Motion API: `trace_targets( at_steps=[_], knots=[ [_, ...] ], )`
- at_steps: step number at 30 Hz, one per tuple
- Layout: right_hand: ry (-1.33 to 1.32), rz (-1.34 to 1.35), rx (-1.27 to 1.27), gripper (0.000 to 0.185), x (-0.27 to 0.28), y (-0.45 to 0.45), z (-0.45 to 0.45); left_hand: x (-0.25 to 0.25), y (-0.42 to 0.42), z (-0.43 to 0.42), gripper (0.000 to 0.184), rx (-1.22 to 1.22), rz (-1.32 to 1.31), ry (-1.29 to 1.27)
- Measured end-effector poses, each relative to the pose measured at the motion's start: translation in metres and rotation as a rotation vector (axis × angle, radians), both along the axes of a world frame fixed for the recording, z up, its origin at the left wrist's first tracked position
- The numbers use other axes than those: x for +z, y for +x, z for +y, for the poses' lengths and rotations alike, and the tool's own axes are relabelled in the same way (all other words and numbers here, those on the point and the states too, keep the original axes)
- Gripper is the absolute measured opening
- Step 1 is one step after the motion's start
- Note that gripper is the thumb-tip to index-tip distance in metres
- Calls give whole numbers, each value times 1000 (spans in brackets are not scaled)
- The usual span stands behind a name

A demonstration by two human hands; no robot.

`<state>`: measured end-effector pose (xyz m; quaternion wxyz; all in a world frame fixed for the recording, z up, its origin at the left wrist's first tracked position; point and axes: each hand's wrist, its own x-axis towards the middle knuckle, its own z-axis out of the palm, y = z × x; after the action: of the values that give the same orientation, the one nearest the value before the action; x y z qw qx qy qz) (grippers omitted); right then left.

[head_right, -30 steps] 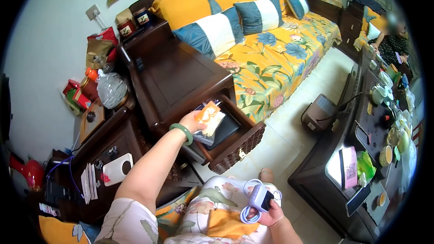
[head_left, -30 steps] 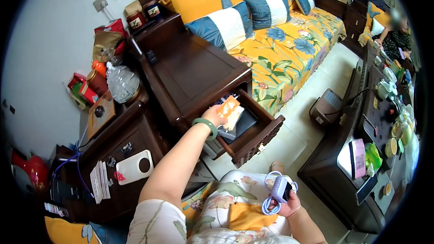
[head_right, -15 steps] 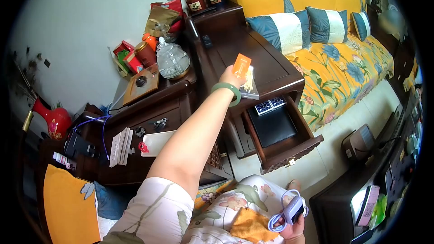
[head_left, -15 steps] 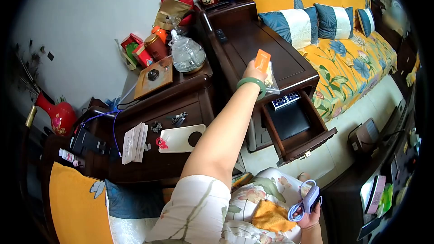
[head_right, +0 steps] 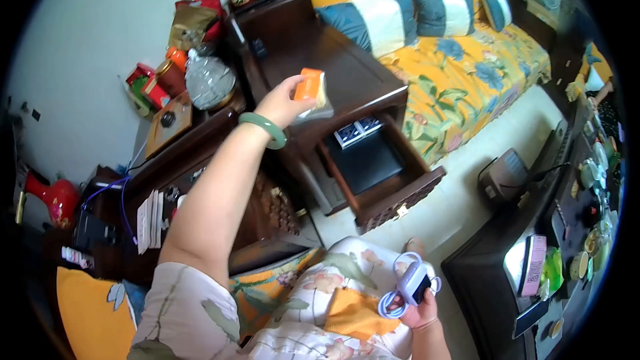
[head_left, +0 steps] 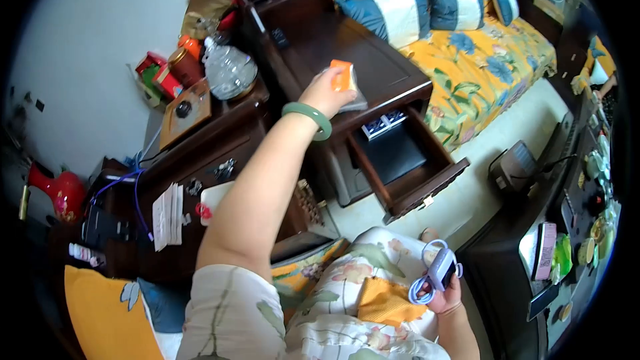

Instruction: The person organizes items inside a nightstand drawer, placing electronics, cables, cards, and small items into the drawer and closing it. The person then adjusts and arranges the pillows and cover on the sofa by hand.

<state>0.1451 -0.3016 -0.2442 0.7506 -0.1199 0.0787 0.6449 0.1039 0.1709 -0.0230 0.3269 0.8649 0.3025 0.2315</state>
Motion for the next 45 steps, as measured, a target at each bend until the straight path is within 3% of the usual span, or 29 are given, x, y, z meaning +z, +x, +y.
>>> trace_targets(
  at_steps=[2, 3, 4, 6, 8, 10, 12, 17, 20, 25, 28, 33, 36, 37, 40, 42, 45],
  knots=[
    [-17, 17, 17, 78, -10, 1, -5, 48, -48, -33, 43, -257, 194, -271],
    [-7, 23, 33, 80, -10, 1, -5, 60, -75, -38, 40, -272, 300, -273],
    [13, 42, 25, 81, -8, 0, -4, 69, -103, -41, 38, -292, 400, -273],
    [21, 38, 5, 81, -13, 1, -5, 81, -158, -52, 40, -276, 595, -4],
    [21, 76, -14, 81, 0, -2, 1, 81, -204, -61, 44, -201, 746, 15],
    [13, 118, -40, 80, 8, -4, 5, 50, -256, -57, 48, -238, 758, 193],
    [26, 84, 8, 80, -1, -2, 0, 37, -279, -71, 50, -98, 783, 37],
    [29, 39, 23, 79, -7, -1, -2, 10, -301, -91, 13, -23, 517, 550],
    [18, 2, 21, 78, -7, -2, -3, 7, -305, -96, 12, 145, 182, 400],
    [-2, 1, 8, 73, -3, -5, 0, -4, -326, -89, 14, 412, -247, -75],
    [-18, -20, 13, 72, -1, -6, 0, -5, -325, -79, 14, 484, -591, -146],
    [-15, -83, 31, 68, -6, -5, -1, 11, -311, -79, 36, 509, -917, -526],
    [-41, -53, -10, 73, 0, -9, 2, 5, -319, -74, 37, 342, -918, -608],
    [-48, -53, -11, 73, 7, -10, 4, 14, -311, -82, 38, 126, -869, -639],
    [-62, -35, 1, 65, -16, -5, -8, 31, -269, -107, 37, 197, -846, -625],
    [-45, -27, -11, 68, 2, -6, 2, 38, -242, -118, 33, 86, -770, -697],
    [0, -60, -13, 71, 14, -3, 10, 25, -198, -123, 25, 44, -568, -612]
  ],
)
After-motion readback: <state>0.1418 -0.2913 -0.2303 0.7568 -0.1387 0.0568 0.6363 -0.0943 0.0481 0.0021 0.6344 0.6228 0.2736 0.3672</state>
